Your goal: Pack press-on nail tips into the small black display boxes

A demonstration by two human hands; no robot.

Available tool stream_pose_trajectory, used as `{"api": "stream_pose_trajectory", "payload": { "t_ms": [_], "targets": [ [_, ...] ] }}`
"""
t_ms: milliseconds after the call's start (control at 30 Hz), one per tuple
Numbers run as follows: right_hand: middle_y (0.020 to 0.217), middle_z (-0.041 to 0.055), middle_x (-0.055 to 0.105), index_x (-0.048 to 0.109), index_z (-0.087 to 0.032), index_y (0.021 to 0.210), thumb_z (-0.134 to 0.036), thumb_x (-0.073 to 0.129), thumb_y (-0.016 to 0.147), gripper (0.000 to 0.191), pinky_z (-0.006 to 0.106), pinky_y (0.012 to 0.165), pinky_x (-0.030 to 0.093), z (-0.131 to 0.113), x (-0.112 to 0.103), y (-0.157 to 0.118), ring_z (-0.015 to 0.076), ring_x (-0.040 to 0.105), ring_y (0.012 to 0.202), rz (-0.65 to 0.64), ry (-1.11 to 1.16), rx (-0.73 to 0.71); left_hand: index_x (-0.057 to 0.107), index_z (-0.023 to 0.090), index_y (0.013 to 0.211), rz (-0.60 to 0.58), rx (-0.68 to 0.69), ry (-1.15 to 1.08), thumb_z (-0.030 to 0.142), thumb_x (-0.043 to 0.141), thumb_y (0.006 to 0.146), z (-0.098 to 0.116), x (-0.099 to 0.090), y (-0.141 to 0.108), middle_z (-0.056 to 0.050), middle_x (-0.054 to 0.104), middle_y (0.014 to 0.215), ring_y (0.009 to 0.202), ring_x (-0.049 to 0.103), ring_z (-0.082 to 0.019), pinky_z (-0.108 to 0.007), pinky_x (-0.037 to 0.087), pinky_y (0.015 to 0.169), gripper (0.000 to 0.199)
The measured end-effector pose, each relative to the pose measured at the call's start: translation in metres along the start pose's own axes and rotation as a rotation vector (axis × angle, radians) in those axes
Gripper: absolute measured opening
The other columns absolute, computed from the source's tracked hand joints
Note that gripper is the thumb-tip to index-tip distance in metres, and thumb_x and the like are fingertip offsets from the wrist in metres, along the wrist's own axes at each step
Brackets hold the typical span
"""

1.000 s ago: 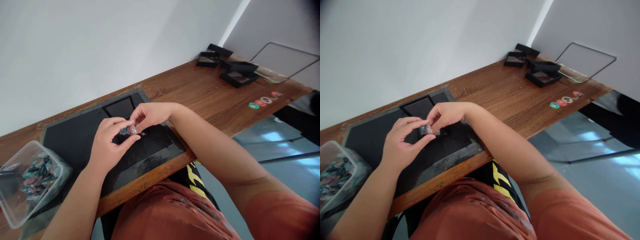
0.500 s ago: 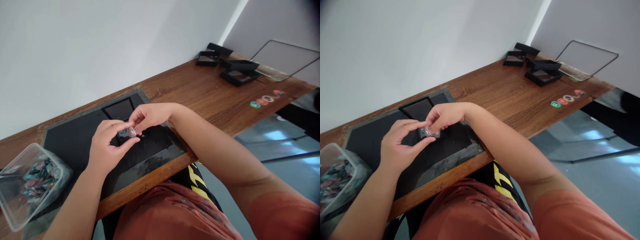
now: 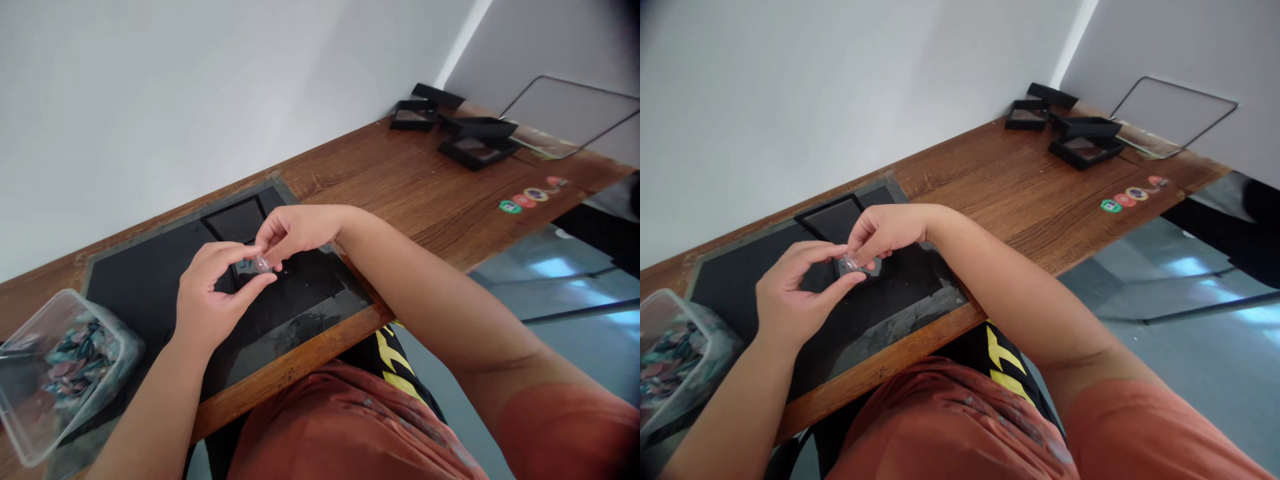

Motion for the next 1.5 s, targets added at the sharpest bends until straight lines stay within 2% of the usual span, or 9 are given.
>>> {"api": "stream_pose_trajectory", "payload": {
  "t_ms": [367,533,667,967,1133,1500],
  "targets": [
    [0.065,-0.0024,0.071,0.076,-0.015,0.080,-0.018,0.075,0.077,0.005,0.021,0.056,0.038,0.0004,-0.0028,-0.0001,0.0064,0.055,0.058,0.053,0.014,0.049,0.073,0.026,0.105,0.015,0.057,0.035,0.023,0.085,0.081,0.0038,-0.0002,0.0000,-0.001,0.075,0.103,0.096,0.070,-0.018,-0.036,0.056,0.091,0.027],
    [0.067,-0.0014,0.072,0.077,-0.015,0.081,-0.025,0.075,0.080,0.010,0.021,0.058,0.040,0.0009,-0.0051,0.0016,0.0075,0.057,0.061,0.074,0.004,0.028,0.073,0.026,0.095,0.059,0.076,0.023,0.018,0.082,0.082,0.0054,-0.0015,0.0012,0.000,0.075,0.098,0.097,0.069,-0.020,-0.041,0.055,0.095,0.018],
    [0.070,-0.0004,0.073,0.077,-0.015,0.084,-0.026,0.074,0.083,0.012,0.021,0.060,0.040,0.0040,-0.0064,0.0032,0.0074,0.057,0.063,0.083,0.002,0.020,0.073,0.025,0.093,0.065,0.052,0.026,0.017,0.082,0.083,0.0034,-0.0020,0.0013,-0.001,0.075,0.098,0.097,0.068,-0.019,-0.041,0.054,0.095,0.015],
    [0.071,-0.0016,0.073,0.075,-0.015,0.080,-0.030,0.076,0.083,0.015,0.022,0.063,0.041,0.0018,-0.0045,0.0041,0.0075,0.057,0.065,0.073,0.021,-0.023,0.075,0.027,0.110,0.067,0.021,0.028,0.019,0.082,0.083,0.0000,-0.0023,0.0002,-0.002,0.078,0.109,0.107,0.070,-0.022,-0.044,0.055,0.101,0.029],
    [0.077,-0.0019,0.074,0.075,-0.016,0.081,-0.029,0.077,0.082,0.014,0.022,0.066,0.044,0.0038,-0.0057,0.0048,0.0077,0.062,0.071,0.104,0.071,-0.009,0.077,0.029,0.111,0.104,0.057,0.052,0.017,0.082,0.082,0.0014,-0.0052,0.0004,-0.001,0.080,0.109,0.104,0.071,-0.023,-0.045,0.057,0.098,0.031],
    [0.070,-0.0025,0.073,0.076,-0.014,0.080,-0.024,0.083,0.075,0.013,0.021,0.062,0.045,0.0004,-0.0076,0.0048,0.0069,0.062,0.063,0.156,0.163,-0.059,0.078,0.026,0.107,0.193,0.084,-0.017,0.012,0.086,0.075,0.0023,-0.0073,-0.0004,-0.003,0.081,0.106,0.099,0.072,-0.022,-0.040,0.057,0.094,0.036]
  ]
}}
Point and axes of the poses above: each hand's wrist, its own y-axis towards the middle knuckle, its own x-axis out of the palm, z = x × y, the point moved 7 cm from there along y, towards the middle knuckle
